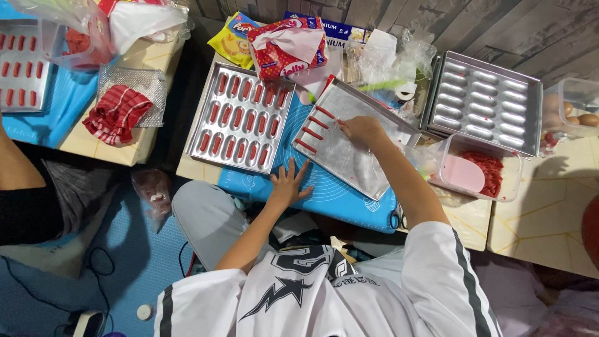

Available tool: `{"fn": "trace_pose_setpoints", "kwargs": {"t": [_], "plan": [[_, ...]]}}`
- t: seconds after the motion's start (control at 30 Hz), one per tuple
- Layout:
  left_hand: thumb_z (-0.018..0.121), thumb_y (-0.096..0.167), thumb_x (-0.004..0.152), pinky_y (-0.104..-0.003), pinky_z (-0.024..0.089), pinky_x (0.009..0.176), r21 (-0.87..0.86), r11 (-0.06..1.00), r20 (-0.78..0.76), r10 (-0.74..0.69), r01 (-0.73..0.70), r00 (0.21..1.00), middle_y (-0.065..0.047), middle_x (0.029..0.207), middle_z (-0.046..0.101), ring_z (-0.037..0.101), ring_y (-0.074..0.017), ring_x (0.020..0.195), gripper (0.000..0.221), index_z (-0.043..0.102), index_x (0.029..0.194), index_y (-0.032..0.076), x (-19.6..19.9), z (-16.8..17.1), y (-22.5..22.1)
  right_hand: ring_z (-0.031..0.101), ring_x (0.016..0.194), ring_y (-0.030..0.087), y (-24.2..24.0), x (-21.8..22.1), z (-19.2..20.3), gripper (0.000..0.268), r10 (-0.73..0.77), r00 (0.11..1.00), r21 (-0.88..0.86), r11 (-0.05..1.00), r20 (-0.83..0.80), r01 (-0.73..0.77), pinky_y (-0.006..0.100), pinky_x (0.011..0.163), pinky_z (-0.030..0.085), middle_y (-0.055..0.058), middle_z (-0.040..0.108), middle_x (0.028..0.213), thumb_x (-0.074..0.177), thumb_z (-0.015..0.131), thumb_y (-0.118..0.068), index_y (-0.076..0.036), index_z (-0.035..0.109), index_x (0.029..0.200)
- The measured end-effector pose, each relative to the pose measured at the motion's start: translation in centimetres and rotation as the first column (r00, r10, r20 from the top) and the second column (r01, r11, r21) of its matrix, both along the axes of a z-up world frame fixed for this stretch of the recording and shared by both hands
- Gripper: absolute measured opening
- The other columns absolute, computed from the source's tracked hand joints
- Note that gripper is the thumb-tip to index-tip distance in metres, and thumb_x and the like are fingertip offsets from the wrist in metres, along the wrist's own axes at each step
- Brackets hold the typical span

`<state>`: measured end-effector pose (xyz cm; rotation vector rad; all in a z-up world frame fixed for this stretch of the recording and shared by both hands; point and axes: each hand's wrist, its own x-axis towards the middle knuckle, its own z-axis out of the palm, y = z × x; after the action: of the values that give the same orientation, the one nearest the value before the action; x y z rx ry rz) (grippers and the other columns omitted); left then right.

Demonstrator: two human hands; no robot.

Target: The person is using a piping bag to create long strips of red dough on a baking tray and cutting them to size with a small scraper.

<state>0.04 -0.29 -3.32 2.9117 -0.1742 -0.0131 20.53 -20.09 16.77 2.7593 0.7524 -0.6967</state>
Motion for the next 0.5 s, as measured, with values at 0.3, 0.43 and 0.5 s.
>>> {"fn": "trace_pose_setpoints", "kwargs": {"t": [0.3,0.43,0.5], "plan": [[0.036,0.071,0.096,-0.065,0.039,0.082,0.006,1.000,0.011,0.003,-0.003,1.000,-0.024,0.154,0.033,0.043,-0.0447,0.119,0.085,0.003,0.165,0.034,0.1,-1.2,0.0,0.067,0.114,0.044,-2.6,-1.2,-0.3,0.054,-0.067,0.994,0.142,0.987,-0.083,0.078,0.055,0.098,0.051,0.027,0.070,0.119,0.106,0.032,-0.043,-0.004,0.062,0.129],[0.033,0.071,0.097,-0.064,0.037,0.083,-0.020,1.000,-0.013,-0.013,0.012,1.000,-0.025,0.155,0.031,0.042,-0.0460,0.120,0.084,0.002,0.166,0.033,-0.2,-0.6,0.0,0.071,0.105,0.039,-4.4,-0.8,-2.5,0.045,-0.057,0.996,0.196,0.978,-0.062,0.069,0.049,0.090,0.055,0.020,0.071,0.113,0.103,0.044,-0.041,-0.010,0.060,0.131],[0.033,0.070,0.098,-0.058,0.036,0.080,0.021,1.000,0.027,-0.002,0.002,1.000,-0.024,0.152,0.034,0.042,-0.0428,0.115,0.082,0.005,0.165,0.031,-0.5,-0.1,-0.1,0.070,0.104,0.041,-4.8,-1.1,-2.4,0.041,-0.036,0.999,0.212,0.976,-0.039,0.044,0.048,0.090,0.056,0.021,0.070,0.112,0.100,0.052,-0.035,-0.005,0.059,0.126]]}}
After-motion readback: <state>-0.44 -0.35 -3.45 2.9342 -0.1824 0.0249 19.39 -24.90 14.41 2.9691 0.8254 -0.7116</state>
